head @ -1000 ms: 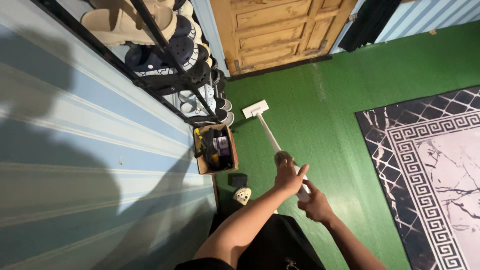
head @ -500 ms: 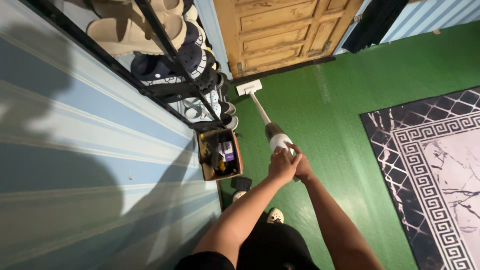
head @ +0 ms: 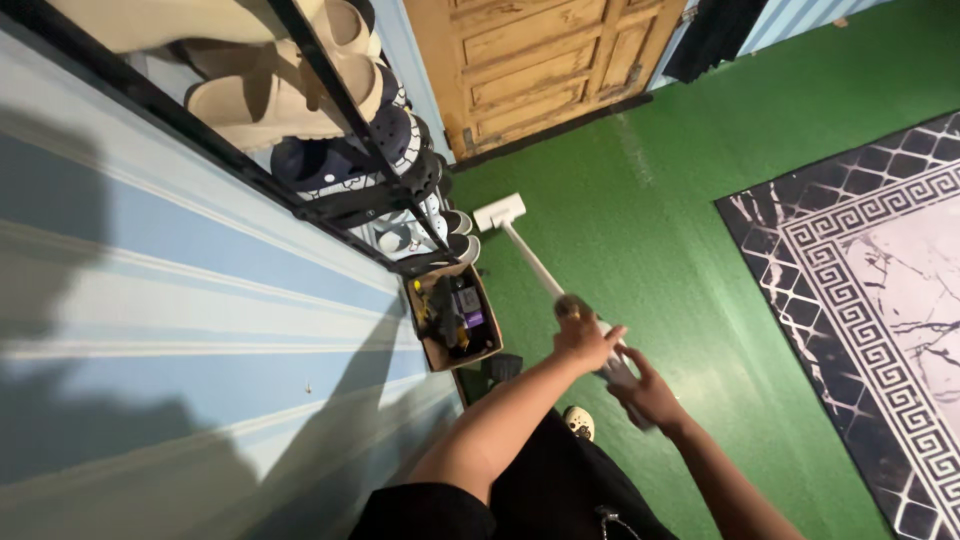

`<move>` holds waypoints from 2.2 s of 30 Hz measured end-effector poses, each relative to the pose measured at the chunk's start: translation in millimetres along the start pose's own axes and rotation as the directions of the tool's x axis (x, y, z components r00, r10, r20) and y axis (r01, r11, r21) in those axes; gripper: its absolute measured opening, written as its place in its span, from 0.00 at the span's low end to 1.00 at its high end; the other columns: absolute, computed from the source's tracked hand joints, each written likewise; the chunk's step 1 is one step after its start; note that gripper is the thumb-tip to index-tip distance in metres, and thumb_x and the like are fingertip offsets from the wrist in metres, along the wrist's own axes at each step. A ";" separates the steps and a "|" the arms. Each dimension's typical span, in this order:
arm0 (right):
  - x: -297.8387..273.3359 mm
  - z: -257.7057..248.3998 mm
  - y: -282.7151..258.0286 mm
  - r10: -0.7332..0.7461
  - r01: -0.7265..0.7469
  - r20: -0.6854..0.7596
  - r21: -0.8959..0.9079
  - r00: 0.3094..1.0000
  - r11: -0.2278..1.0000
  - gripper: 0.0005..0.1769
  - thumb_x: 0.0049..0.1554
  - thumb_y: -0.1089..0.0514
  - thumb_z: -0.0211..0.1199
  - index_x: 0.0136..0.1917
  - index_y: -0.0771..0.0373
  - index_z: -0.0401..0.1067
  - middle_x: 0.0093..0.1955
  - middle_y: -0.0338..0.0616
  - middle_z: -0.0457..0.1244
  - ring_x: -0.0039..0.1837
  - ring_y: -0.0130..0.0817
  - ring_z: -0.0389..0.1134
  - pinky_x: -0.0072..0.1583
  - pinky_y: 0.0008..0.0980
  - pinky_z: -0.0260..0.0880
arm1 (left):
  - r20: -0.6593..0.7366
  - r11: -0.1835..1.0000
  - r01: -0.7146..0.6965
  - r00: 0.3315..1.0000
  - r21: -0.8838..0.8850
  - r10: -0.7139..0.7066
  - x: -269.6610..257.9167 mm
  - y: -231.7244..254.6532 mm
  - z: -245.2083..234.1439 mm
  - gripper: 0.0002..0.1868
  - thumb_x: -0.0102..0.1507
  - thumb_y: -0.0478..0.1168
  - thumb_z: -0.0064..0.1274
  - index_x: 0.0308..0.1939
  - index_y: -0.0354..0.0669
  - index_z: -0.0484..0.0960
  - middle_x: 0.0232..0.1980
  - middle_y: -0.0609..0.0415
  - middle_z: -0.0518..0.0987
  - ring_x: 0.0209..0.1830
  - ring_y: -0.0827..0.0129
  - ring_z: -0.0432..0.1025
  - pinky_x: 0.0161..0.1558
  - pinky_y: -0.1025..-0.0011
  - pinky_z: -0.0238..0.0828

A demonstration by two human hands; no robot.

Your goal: The person uses a handheld cordless vacuum cleaner to clean a patterned rug and the surrounding green floor. They move the vacuum head back and forth across the rug's surface and along the edges, systematically covering the area.

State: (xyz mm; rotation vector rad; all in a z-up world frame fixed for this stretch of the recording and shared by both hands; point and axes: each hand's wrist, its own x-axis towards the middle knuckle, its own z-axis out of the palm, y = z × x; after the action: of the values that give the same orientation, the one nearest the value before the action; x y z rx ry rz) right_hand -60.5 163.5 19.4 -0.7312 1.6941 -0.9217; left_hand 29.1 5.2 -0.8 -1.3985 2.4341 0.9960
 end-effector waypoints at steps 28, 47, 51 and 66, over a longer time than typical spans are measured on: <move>126.9 13.2 43.2 -0.369 0.347 -0.067 -0.219 0.927 0.912 0.35 0.58 0.50 0.66 0.76 0.52 0.60 0.58 0.60 0.69 0.55 0.51 0.71 0.54 0.46 0.72 | -0.325 0.981 0.117 0.932 -0.157 -0.163 -15.8 28.9 17.4 0.39 0.65 0.69 0.45 0.67 0.45 0.72 0.74 0.31 0.63 0.75 0.40 0.58 0.67 0.45 0.64; 147.9 16.4 22.4 -0.570 0.570 0.085 0.031 0.817 0.821 0.42 0.52 0.57 0.71 0.76 0.57 0.56 0.54 0.56 0.71 0.48 0.46 0.73 0.46 0.42 0.74 | -0.437 0.983 0.105 0.885 -0.148 -0.160 -17.0 42.3 8.0 0.44 0.64 0.67 0.48 0.71 0.36 0.65 0.73 0.29 0.62 0.73 0.38 0.58 0.66 0.48 0.62; 185.3 49.3 24.7 -0.563 0.565 0.048 -0.127 0.825 0.816 0.33 0.60 0.54 0.63 0.77 0.54 0.59 0.56 0.51 0.71 0.53 0.44 0.73 0.52 0.39 0.73 | -0.552 0.987 0.096 0.820 -0.125 -0.150 -13.9 27.8 12.9 0.42 0.65 0.66 0.49 0.69 0.34 0.66 0.71 0.29 0.65 0.72 0.37 0.59 0.64 0.47 0.64; -42.9 2.4 -44.1 0.220 -0.210 0.078 -0.121 0.972 0.970 0.38 0.55 0.53 0.66 0.77 0.41 0.58 0.30 0.53 0.64 0.24 0.37 0.62 0.30 0.41 0.62 | -0.326 0.971 0.171 0.920 -0.168 -0.218 -20.7 8.4 15.7 0.40 0.66 0.68 0.46 0.63 0.33 0.72 0.69 0.37 0.70 0.72 0.45 0.63 0.68 0.50 0.65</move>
State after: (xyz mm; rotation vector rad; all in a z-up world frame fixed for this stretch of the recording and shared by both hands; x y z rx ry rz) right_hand -44.4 175.3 77.7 -0.6379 1.7158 -0.6371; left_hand 30.7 32.5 0.3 -1.9676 2.4218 0.9540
